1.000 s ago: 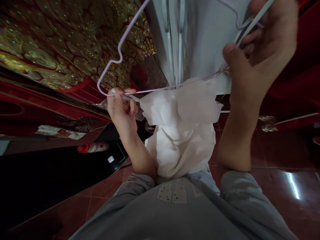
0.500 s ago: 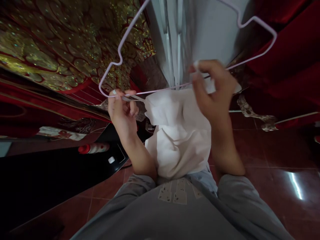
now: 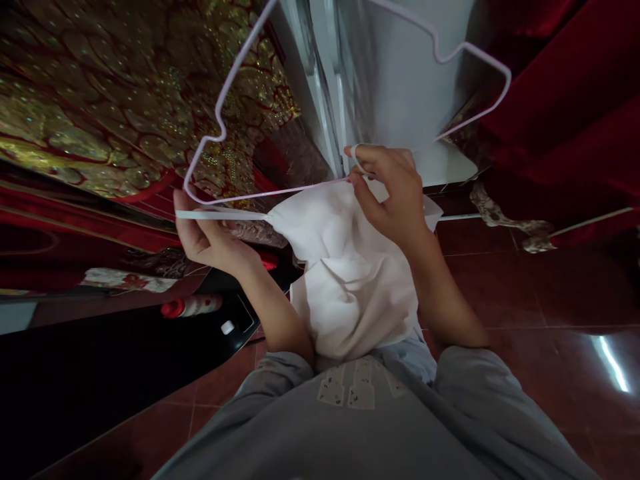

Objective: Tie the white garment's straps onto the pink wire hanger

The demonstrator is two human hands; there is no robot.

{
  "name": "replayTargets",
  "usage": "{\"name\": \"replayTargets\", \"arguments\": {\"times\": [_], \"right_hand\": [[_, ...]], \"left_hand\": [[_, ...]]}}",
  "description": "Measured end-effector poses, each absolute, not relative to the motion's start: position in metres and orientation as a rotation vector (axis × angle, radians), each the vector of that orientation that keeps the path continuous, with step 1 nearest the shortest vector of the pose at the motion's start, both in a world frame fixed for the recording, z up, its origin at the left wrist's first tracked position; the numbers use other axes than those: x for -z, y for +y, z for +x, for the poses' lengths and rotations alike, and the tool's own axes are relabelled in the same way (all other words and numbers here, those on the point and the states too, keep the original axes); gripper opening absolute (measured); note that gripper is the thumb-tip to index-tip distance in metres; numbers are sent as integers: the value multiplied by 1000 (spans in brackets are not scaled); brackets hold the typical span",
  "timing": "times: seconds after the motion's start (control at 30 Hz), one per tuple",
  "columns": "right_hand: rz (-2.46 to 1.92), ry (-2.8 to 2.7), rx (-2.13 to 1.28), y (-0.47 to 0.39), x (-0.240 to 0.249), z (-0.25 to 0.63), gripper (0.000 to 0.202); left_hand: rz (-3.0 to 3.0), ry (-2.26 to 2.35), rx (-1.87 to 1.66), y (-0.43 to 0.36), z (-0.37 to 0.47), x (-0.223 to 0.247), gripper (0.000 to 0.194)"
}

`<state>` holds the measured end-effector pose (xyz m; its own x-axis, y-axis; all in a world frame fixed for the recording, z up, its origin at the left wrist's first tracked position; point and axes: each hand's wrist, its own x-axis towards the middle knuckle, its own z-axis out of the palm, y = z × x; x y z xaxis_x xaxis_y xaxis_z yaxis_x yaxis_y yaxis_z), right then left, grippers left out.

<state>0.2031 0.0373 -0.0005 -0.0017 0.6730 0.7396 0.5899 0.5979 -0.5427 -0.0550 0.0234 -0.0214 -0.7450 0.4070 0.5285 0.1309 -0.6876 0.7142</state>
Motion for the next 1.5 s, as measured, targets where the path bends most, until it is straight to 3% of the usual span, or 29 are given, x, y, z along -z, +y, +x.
{"name": "replayTargets", "arguments": {"times": [0.07, 0.23, 0.37, 0.53, 0.7, 0.83, 0.97, 1.13, 1.3, 1.4, 1.5], "right_hand": [[-1088, -1687, -94, 37, 1, 204, 25], [-1021, -1694, -70, 35, 2, 203, 22], [-1034, -1718, -103, 36, 3, 204, 21], [-1011, -1756, -99, 39, 7, 210, 26], [-1016, -1747, -87, 41, 11, 210, 24], [-1045, -1725, -133, 40, 12, 205, 24], [-989, -1713, -116, 36, 8, 197, 25], [-859, -1679, -140, 32, 1, 199, 30], [-612, -1297, 41, 53, 2, 253, 22], [-744, -1025, -8, 66, -4, 298, 13], [-926, -957, -94, 73, -14, 325, 29]], "left_hand": [[1220, 1078, -2541, 27, -62, 19, 21], [1488, 992, -2130, 25, -69, -15, 29], [1453, 1076, -1860, 26, -66, -54, 18], [1313, 1204, -1548, 38, -62, -80, 23], [1353, 1165, -1705, 47, -59, -70, 28], [1014, 995, -1970, 43, -58, -46, 30], [719, 894, -1894, 30, -49, -24, 40], [786, 797, -1991, 22, -30, -19, 50], [735, 797, -1967, 25, -28, -25, 49], [731, 739, -1968, 25, -30, -23, 47], [741, 728, -1960, 25, -30, -20, 49]]}}
